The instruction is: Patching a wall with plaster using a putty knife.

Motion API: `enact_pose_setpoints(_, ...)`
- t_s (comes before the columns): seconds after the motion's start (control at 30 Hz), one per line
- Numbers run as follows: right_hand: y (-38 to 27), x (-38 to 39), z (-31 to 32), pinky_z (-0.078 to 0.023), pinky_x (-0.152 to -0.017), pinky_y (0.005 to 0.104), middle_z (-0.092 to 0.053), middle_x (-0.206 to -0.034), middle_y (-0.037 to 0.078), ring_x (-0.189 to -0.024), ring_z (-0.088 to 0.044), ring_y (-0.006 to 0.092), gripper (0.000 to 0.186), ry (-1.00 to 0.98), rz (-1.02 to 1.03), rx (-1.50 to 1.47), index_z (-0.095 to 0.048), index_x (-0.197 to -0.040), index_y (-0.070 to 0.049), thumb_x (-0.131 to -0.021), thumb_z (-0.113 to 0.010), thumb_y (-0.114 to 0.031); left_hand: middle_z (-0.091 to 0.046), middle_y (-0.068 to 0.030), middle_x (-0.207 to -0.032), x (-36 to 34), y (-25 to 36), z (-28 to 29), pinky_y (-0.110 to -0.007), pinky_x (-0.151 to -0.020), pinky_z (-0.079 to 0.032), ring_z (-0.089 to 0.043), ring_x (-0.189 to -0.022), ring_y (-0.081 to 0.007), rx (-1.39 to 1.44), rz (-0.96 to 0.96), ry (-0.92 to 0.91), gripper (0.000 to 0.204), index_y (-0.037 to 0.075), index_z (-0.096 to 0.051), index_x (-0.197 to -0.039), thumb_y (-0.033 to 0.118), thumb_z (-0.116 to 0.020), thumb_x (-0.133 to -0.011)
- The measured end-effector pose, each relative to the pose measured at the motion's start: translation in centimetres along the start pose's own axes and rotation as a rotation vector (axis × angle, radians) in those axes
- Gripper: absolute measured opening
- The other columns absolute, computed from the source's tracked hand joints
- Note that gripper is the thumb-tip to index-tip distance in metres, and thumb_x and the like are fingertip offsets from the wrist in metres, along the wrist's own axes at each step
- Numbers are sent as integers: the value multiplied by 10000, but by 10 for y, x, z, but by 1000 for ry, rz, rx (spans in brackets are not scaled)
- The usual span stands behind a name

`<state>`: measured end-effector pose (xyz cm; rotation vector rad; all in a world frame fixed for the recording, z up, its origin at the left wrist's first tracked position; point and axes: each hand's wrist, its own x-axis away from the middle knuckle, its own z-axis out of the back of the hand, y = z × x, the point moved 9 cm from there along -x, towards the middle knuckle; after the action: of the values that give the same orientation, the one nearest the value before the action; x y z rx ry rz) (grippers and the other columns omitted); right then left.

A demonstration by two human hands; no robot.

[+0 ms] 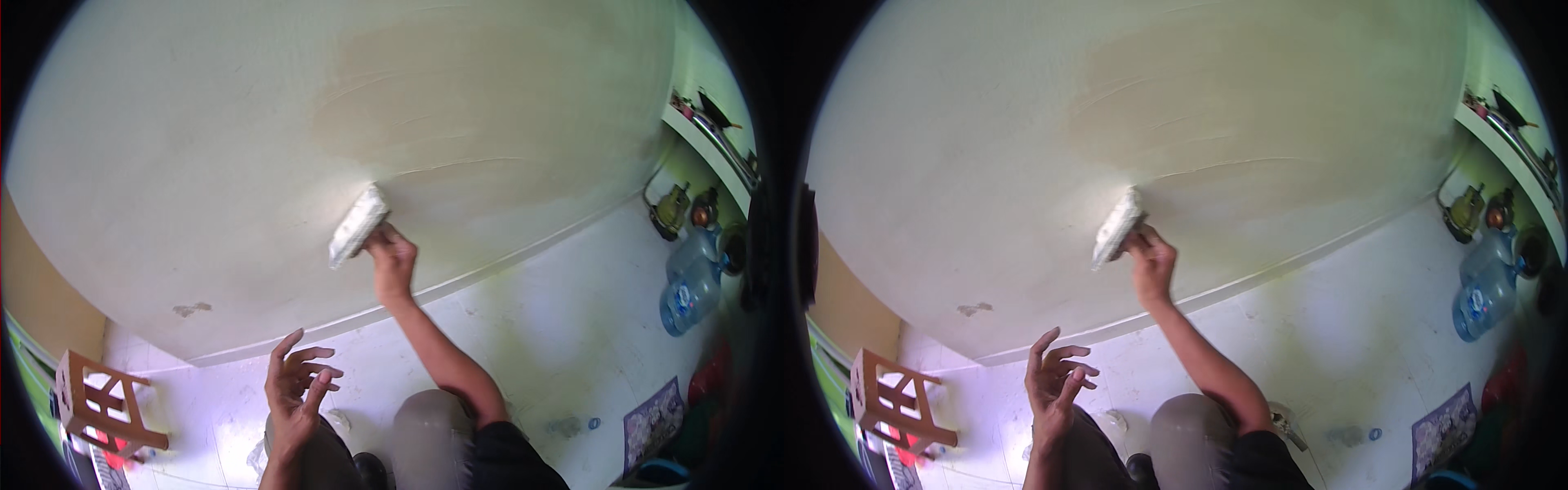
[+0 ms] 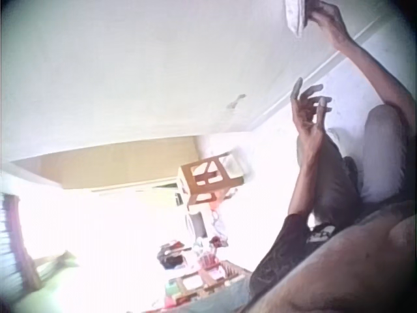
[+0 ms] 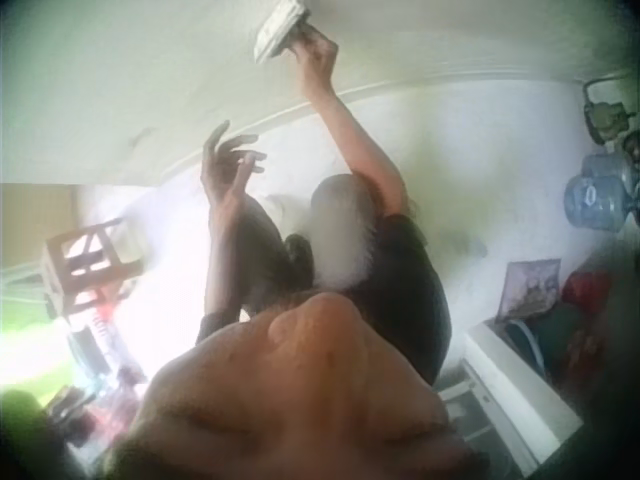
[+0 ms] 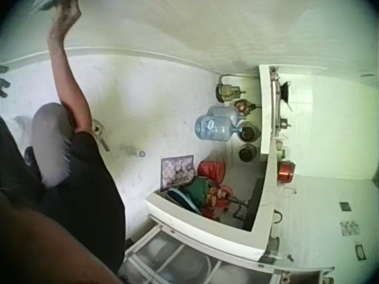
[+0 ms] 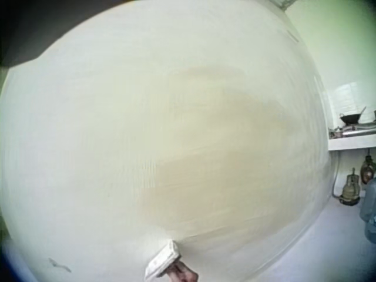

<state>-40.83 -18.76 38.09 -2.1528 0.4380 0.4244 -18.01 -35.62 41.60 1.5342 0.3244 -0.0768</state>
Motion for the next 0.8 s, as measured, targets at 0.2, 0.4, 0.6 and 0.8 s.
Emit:
enact_pose_setpoints(0.2, 8, 23, 87, -494, -1045, 344, -629, -1267, 110, -1174, -612, 210, 360, 62, -280, -698, -543, -1311, 36, -974, -569, -89, -667, -186, -1081, -6, -10, 4, -296, -682, -574, -704, -835, -221, 3, 56, 53, 610, 12, -398, -1437, 23, -678, -895)
enact_pose_setpoints(0.4, -2, 9, 263, -462, -1079, 386, -597, -1339, 109, -1232, -578, 229, 440, 393, -41, -464, -504, -1385, 9, -978, -601, -128, -673, -171, -1028, -17, -22, 4, -295, -631, -567, -706, -785, -218, -78, 51, 95, 632, 1, -410, -1431, 115, -721, -893)
enact_pose_setpoints(0.6, -67, -41, 393, -462, -1000, 369, -608, -1299, 113, -1153, -594, 190, 409, 809, 229, 60, -546, -1346, 28, -1013, -612, -200, -672, -146, -975, -24, -28, 1, -263, -593, -549, -686, -725, -174, -161, 45, 120, 682, -6, -413, -1439, 203, -749, -883)
enact_pose_setpoints(0.8, -120, -90, 345, -512, -812, 301, -657, -1133, 112, -955, -643, 191, 316, 779, 473, 603, -656, -1160, 81, -992, -651, -186, -669, -146, -969, -26, -32, 9, -260, -590, -550, -686, -722, -176, -168, 36, 139, 687, -8, -406, -1444, 206, -745, -886)
